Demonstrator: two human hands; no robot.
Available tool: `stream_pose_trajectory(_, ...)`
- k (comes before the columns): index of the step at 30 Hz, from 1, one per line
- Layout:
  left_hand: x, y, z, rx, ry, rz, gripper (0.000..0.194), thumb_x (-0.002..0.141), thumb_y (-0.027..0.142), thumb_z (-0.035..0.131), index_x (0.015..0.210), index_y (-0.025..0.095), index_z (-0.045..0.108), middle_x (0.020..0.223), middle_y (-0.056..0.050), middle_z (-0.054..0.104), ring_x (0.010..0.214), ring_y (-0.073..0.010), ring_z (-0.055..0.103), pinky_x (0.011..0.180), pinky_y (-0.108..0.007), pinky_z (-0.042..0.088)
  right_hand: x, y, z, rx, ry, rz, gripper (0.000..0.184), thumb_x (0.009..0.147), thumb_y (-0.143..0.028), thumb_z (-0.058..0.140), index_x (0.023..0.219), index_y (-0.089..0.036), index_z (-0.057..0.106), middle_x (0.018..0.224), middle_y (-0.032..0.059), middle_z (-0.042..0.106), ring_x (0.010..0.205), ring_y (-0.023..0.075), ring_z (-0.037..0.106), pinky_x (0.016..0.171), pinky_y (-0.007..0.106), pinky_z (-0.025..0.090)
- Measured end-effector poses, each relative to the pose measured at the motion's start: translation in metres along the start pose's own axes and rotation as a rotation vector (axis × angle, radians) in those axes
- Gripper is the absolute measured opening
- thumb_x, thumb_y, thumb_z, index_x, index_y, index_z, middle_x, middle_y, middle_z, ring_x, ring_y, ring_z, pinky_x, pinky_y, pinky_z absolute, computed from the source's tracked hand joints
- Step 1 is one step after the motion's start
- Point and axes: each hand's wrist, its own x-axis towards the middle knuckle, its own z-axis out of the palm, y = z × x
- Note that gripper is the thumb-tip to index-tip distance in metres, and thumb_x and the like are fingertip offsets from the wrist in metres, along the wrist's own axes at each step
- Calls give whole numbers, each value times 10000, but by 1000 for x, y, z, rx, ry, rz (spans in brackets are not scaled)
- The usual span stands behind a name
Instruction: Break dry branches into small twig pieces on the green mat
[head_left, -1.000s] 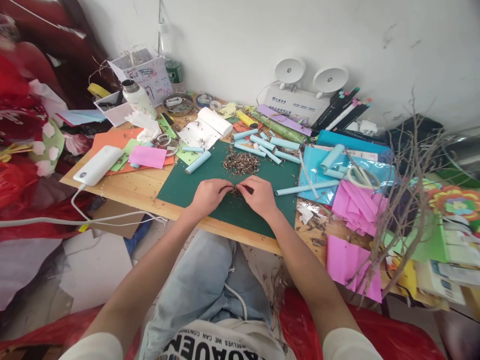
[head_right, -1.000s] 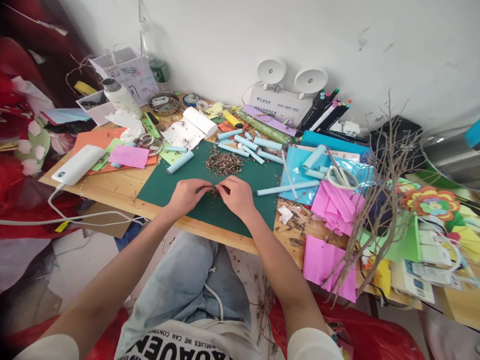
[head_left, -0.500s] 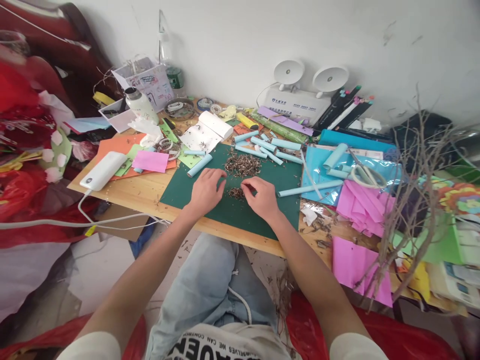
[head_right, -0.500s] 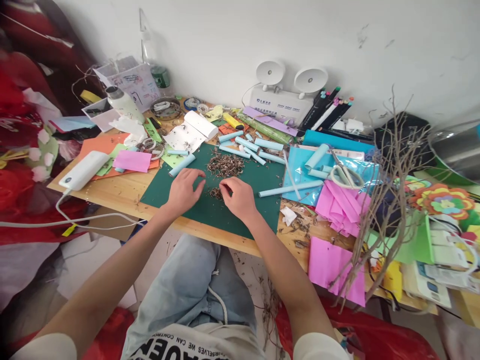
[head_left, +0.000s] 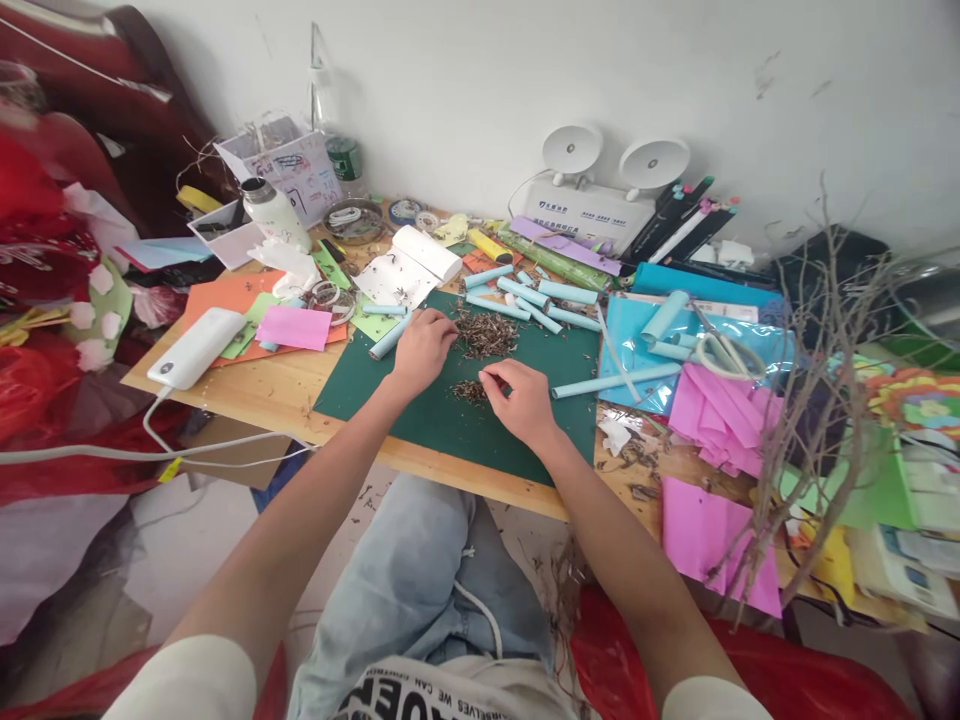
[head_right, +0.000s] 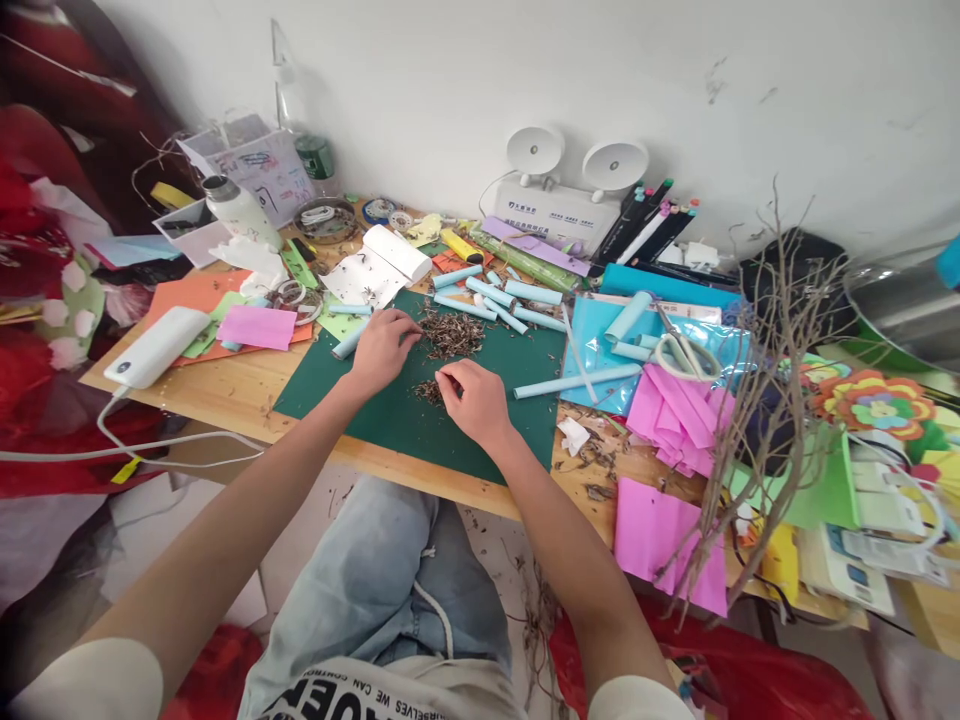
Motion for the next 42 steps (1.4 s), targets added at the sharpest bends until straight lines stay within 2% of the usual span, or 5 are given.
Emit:
stream_pose_trajectory(5,16,-9,-7,-208,34,-172,241,888,263,530,940,184,752,882,-74,735,817,-238,639,842,-347,471,0,2,2,10,-3,9,249,957,-347,497,827,-219,667,777,46,682,665,159,605,657,278,475)
stream_pose_trajectory(17,30,-10,9,-156,-74,-158,273,800,152,614,1039,154,747,906,-94,748,824,-240,663,852,-359,501,-1,-3,0,-2,-47,14,206,943,-283,521,811,-207,660,744,28,656,681,151,595,632,263,433)
stream_pose_trajectory(24,36,-7,-4,-230,86,-150,225,827,186,565,976,174,732,939,-71,736,856,-221,650,804,-331,504,0,-5,0,7,-62,29,236,952,-307,508,812,-202,667,758,42,666,684,153,595,631,256,433)
stream_pose_trajectory(28,34,-7,0,-383,96,-147,209,795,158,567,948,158,710,914,-68,727,834,-199,655,791,-311,517,0,-5,1,-6,-72,25,241,954,-305,505,813,-203,671,770,45,673,693,155,601,640,260,431)
stream_pose_trajectory(42,27,1,1,-937,269,-361,165,742,217,663,892,171,614,863,-24,650,801,-174,682,774,-323,561,0,-5,1,7,-43,33,226,947,-305,510,830,-212,679,772,43,677,699,159,624,648,266,469)
